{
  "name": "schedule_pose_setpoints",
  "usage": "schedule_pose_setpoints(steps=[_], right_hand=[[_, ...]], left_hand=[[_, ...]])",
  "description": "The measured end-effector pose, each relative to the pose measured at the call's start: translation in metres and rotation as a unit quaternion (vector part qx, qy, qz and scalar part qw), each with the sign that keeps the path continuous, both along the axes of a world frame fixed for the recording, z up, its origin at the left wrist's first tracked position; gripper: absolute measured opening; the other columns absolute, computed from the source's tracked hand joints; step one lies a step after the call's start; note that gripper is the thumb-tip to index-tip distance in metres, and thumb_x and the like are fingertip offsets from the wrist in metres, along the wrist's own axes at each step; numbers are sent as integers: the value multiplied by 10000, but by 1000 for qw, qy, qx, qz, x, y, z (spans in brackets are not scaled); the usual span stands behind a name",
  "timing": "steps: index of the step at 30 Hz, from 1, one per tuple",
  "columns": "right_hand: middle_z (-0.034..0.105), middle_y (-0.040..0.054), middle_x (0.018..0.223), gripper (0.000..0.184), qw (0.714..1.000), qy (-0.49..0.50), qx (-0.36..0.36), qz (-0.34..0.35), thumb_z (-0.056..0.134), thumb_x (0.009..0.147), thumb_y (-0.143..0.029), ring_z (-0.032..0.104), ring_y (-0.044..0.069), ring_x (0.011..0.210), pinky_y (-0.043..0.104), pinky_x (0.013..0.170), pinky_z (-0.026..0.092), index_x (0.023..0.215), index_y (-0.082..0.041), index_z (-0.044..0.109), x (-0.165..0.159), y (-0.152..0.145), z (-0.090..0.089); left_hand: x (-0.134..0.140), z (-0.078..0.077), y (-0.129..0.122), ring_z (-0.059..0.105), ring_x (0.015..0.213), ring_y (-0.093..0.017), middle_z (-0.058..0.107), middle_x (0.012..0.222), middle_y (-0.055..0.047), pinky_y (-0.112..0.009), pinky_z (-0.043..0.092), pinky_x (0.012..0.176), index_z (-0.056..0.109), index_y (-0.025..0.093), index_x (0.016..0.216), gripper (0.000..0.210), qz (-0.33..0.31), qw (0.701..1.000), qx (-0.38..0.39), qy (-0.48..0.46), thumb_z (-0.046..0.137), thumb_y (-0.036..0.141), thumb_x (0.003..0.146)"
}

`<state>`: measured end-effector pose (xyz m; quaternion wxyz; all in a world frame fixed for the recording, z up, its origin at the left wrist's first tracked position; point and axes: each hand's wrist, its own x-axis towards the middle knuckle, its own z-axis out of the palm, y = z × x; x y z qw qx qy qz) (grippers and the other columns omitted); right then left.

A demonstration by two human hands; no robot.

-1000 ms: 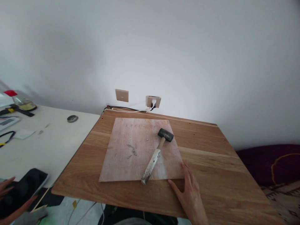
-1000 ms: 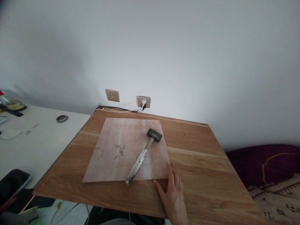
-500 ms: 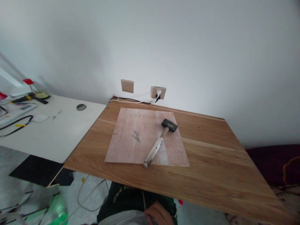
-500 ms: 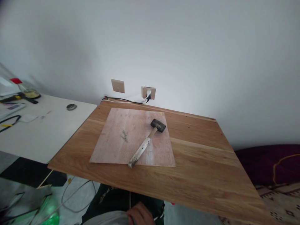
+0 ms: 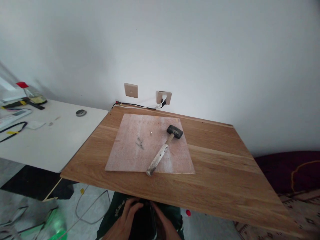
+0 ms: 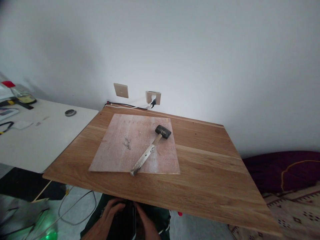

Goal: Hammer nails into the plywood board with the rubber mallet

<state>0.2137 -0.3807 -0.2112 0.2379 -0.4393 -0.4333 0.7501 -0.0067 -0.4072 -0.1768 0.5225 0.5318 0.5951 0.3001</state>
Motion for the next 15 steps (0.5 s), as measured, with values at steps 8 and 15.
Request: schedule_pose_setpoints(steps=[8, 15], right_hand=[[666, 202, 1396, 1083, 997, -7, 42, -68, 950, 507, -596, 560, 392, 1379, 525, 1161, 402, 1447, -186, 600, 3, -2, 0], [735, 116, 1294, 791, 986, -77, 65, -132, 902, 672, -457, 585, 401, 1353, 521, 1137, 453, 1404, -290, 652, 4, -7, 5]], left_hand=[[-4, 9, 28, 617, 1221, -385, 521, 1441, -139, -429, 533, 1037, 660, 275, 1260, 698, -53, 996, -68, -23, 850, 409, 601], [-11, 7, 38, 601, 1251, -457, 617, 1354, -147, -494, 517, 1056, 711, 317, 1167, 658, -9, 991, -114, -77, 858, 490, 549]])
